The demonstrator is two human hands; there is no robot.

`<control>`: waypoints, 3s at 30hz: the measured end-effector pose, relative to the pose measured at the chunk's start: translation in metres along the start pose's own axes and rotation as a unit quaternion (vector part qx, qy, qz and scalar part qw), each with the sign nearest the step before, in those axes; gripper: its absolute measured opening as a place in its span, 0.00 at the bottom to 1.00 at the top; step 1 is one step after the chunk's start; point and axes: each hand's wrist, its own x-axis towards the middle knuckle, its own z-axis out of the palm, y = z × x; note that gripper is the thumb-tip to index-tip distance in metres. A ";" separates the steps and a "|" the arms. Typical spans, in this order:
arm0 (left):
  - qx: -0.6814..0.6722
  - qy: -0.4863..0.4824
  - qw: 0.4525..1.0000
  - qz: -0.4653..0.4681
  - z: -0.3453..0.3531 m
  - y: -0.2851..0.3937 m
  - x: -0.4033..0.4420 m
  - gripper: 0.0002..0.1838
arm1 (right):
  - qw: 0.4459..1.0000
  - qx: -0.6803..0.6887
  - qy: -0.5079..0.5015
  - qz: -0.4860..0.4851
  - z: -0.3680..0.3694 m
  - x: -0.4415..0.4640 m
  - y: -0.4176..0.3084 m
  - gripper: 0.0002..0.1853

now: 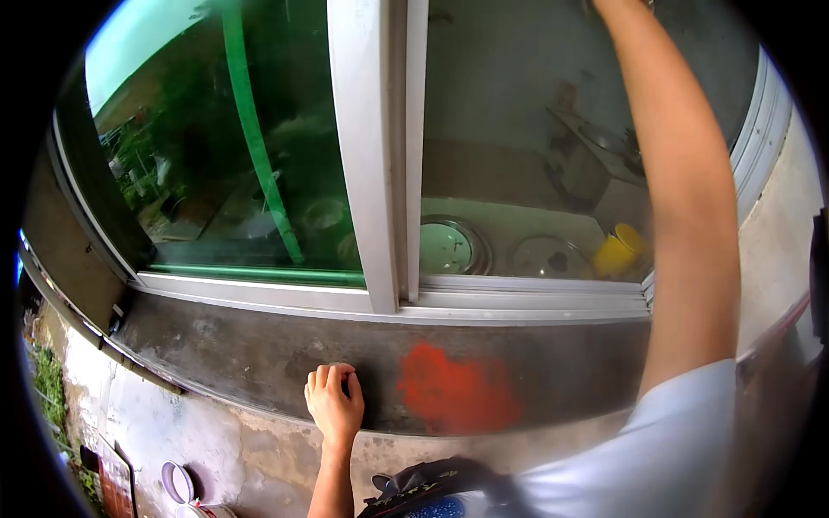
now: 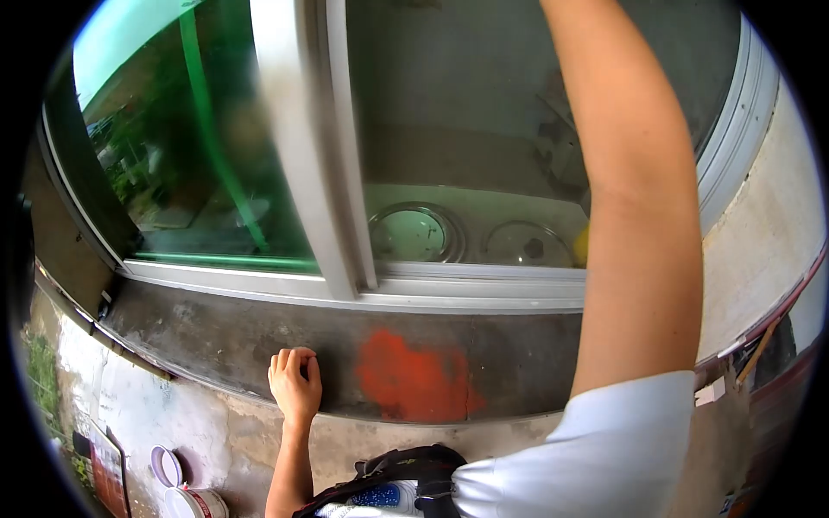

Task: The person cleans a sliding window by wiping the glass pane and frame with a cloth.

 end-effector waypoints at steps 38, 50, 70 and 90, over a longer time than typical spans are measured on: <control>0.039 0.038 0.998 -0.023 0.012 0.004 -0.003 0.03 | 0.918 0.156 -0.127 -0.342 0.020 -0.249 0.180 0.18; 0.020 0.066 0.995 -0.069 0.013 0.002 -0.008 0.03 | 0.970 -0.234 0.056 0.039 0.014 -0.187 0.316 0.27; 0.022 0.046 0.998 -0.043 0.013 -0.005 -0.009 0.01 | 0.977 0.041 0.095 0.185 -0.108 -0.285 0.295 0.20; 0.026 0.050 0.998 -0.034 0.013 -0.010 -0.011 0.02 | 0.939 -0.122 -0.321 0.030 -0.071 -0.512 0.181 0.10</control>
